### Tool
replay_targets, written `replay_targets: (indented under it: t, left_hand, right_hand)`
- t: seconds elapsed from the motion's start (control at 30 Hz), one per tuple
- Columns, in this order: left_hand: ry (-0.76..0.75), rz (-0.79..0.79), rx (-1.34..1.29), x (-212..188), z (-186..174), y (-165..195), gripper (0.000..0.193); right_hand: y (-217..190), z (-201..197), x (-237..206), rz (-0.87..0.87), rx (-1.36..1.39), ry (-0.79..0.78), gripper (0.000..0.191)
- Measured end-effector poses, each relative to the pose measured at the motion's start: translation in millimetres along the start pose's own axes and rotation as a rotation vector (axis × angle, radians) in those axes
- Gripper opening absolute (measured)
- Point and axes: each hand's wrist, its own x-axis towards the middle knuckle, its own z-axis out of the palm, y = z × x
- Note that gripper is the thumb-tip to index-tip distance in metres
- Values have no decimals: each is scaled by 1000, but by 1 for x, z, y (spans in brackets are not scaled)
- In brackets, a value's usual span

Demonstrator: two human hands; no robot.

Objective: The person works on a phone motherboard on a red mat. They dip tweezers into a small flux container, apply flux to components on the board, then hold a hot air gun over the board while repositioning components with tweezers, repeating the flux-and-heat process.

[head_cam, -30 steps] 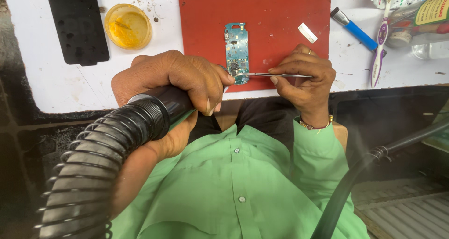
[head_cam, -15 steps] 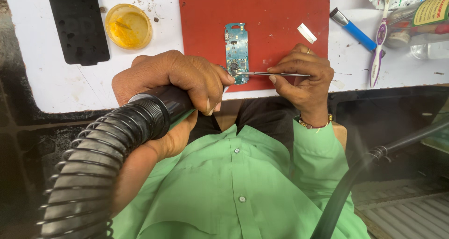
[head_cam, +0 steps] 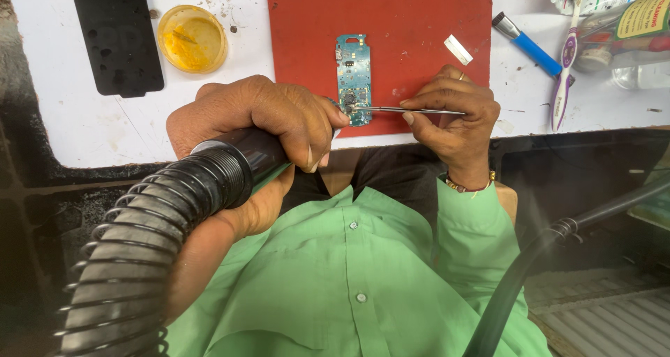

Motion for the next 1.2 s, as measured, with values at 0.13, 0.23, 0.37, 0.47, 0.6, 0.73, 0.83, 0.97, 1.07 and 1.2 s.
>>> replay_targets:
  t: [0.13,0.23,0.37,0.47,0.6,0.73,0.83,0.97,1.07,1.2]
  left_hand:
    - [-103,12,2,4,-7,-4,20]
    - [-166,25,9,5,-14,-6,21]
    - [-228,24,22,6,-17,-5,15]
    - [-136,20,16,4,-13,-5,18]
    - [-159,37,38,0,-12,-5,21]
    - [-6,25,-3,-6,-2,-9,17]
    - [-56,47,-2,1,2,-9,20]
    - [-44,65,1,10,2,0,15]
    - [-145,34,37,9,-3,3,14]
    - [30,-21,-8,-4,0,-4,15]
  right_hand:
    - [-2,2,1,-7,2,-13,15]
    - [-3,2,1,-11,-5,-22,15]
    - [-4,1,1,-8,-14,-18,15]
    - [-4,1,1,5,-19,-15,15]
    - [-4,1,0,-10,-11,-18,15]
    - [-4,1,0,-3,-15,-11,15]
    - [-4,1,0,-2,-11,-10,15]
    - [-3,1,0,2,-22,-11,15]
    - [-3,1,-1,1,-1,-6,16]
    - [-2,1,-3,12,14,10,17]
